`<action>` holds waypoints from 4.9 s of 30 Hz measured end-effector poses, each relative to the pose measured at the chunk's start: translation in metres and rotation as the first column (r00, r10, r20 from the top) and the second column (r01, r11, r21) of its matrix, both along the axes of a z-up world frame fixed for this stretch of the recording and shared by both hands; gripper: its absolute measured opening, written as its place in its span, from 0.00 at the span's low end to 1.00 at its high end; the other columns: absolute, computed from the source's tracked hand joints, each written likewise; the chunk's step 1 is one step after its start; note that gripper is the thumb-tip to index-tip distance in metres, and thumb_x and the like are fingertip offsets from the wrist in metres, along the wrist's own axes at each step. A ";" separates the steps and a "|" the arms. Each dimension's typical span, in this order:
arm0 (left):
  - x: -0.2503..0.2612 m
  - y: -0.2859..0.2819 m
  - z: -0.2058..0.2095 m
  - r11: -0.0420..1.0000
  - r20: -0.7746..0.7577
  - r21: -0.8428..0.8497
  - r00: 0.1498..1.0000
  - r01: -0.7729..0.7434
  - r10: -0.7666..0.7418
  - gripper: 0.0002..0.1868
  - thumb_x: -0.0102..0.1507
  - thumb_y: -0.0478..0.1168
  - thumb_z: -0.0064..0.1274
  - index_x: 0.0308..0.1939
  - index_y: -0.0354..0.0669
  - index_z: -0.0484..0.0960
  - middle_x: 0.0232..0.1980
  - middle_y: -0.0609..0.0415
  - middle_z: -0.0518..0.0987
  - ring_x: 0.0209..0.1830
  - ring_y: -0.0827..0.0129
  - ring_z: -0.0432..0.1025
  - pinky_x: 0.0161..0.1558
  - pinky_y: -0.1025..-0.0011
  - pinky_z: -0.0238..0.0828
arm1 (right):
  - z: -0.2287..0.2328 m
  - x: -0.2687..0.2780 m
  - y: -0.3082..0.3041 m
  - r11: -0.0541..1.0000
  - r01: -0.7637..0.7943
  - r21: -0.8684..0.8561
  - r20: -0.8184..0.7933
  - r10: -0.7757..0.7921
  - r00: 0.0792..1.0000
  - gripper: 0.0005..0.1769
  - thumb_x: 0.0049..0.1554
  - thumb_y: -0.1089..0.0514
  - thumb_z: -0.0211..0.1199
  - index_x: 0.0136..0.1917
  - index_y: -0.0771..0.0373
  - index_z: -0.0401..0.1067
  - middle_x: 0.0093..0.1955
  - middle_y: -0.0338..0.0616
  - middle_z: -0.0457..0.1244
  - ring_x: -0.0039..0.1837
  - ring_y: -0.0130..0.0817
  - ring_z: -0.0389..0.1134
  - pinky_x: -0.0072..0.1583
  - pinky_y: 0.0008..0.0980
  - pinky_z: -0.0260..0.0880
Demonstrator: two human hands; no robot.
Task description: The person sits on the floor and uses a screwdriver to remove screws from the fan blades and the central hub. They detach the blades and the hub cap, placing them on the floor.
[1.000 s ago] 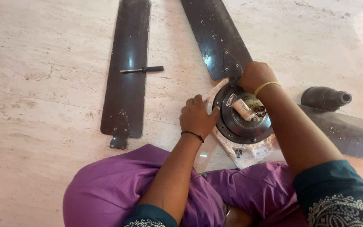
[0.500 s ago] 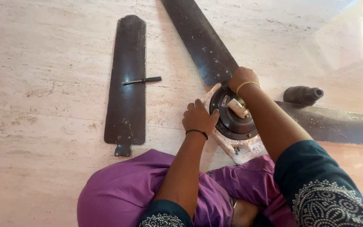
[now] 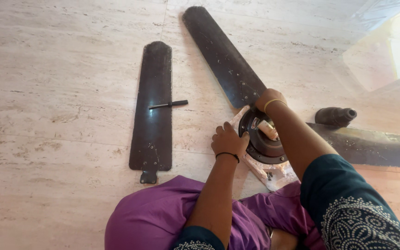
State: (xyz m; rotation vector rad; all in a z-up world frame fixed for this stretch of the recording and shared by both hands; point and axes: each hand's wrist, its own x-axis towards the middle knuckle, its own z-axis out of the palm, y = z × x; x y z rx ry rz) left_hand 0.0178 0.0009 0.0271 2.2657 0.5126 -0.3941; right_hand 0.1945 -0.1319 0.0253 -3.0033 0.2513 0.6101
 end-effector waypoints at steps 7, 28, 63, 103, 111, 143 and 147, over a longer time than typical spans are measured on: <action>0.000 0.001 -0.004 1.000 -0.009 -0.012 1.000 0.006 -0.007 0.42 0.58 0.63 0.60 0.65 0.40 0.67 0.64 0.41 0.69 0.62 0.42 0.68 0.56 0.49 0.71 | -0.009 -0.003 0.005 0.997 -0.056 -0.044 0.094 0.060 0.994 0.15 0.54 0.56 0.64 0.52 0.65 0.80 0.56 0.59 0.70 0.61 0.53 0.71 0.61 0.43 0.72; -0.001 0.001 -0.008 1.000 0.031 0.023 0.999 0.013 -0.014 0.41 0.58 0.63 0.60 0.64 0.40 0.68 0.64 0.40 0.70 0.61 0.42 0.70 0.55 0.50 0.73 | 0.004 -0.034 0.034 0.975 -0.059 -0.214 0.147 0.092 0.985 0.13 0.59 0.56 0.62 0.54 0.63 0.78 0.56 0.51 0.70 0.59 0.47 0.72 0.56 0.39 0.75; 0.006 0.002 -0.002 1.000 -0.045 -0.012 0.999 0.022 -0.023 0.42 0.58 0.62 0.59 0.67 0.41 0.66 0.68 0.41 0.66 0.64 0.43 0.68 0.61 0.51 0.70 | 0.042 -0.038 0.023 0.997 0.066 0.026 0.037 -0.067 0.997 0.15 0.59 0.56 0.60 0.58 0.61 0.76 0.60 0.52 0.69 0.63 0.47 0.71 0.60 0.45 0.73; 0.007 0.002 0.002 0.999 -0.051 -0.029 0.999 0.019 -0.020 0.41 0.58 0.62 0.57 0.66 0.40 0.67 0.66 0.41 0.68 0.64 0.44 0.68 0.59 0.50 0.71 | 0.020 -0.027 0.007 0.938 -0.316 -0.142 0.020 0.322 0.946 0.11 0.58 0.59 0.60 0.49 0.64 0.81 0.53 0.58 0.72 0.57 0.49 0.75 0.58 0.41 0.76; 0.005 -0.001 -0.001 1.000 -0.033 -0.015 0.999 0.003 -0.004 0.40 0.57 0.62 0.58 0.65 0.41 0.68 0.66 0.42 0.68 0.63 0.43 0.68 0.58 0.50 0.71 | 0.032 -0.036 0.006 0.978 -0.177 -0.108 0.069 0.185 0.980 0.12 0.57 0.54 0.62 0.48 0.63 0.80 0.51 0.56 0.71 0.55 0.49 0.74 0.57 0.43 0.75; 0.006 0.001 -0.001 1.000 -0.061 -0.002 0.998 0.028 -0.028 0.42 0.58 0.62 0.57 0.67 0.41 0.66 0.67 0.42 0.67 0.64 0.43 0.68 0.60 0.51 0.70 | 0.033 -0.009 0.000 0.965 -0.255 -0.057 -0.103 0.248 0.963 0.20 0.54 0.48 0.65 0.50 0.66 0.80 0.52 0.58 0.71 0.55 0.50 0.74 0.57 0.43 0.75; 0.007 -0.001 0.003 1.000 -0.060 0.012 0.998 0.025 -0.024 0.42 0.58 0.64 0.57 0.67 0.43 0.65 0.66 0.43 0.67 0.64 0.43 0.68 0.59 0.51 0.71 | 0.019 -0.008 0.003 0.883 -0.428 -0.195 -0.072 0.422 0.904 0.14 0.57 0.53 0.61 0.48 0.62 0.81 0.52 0.55 0.71 0.57 0.48 0.74 0.57 0.42 0.75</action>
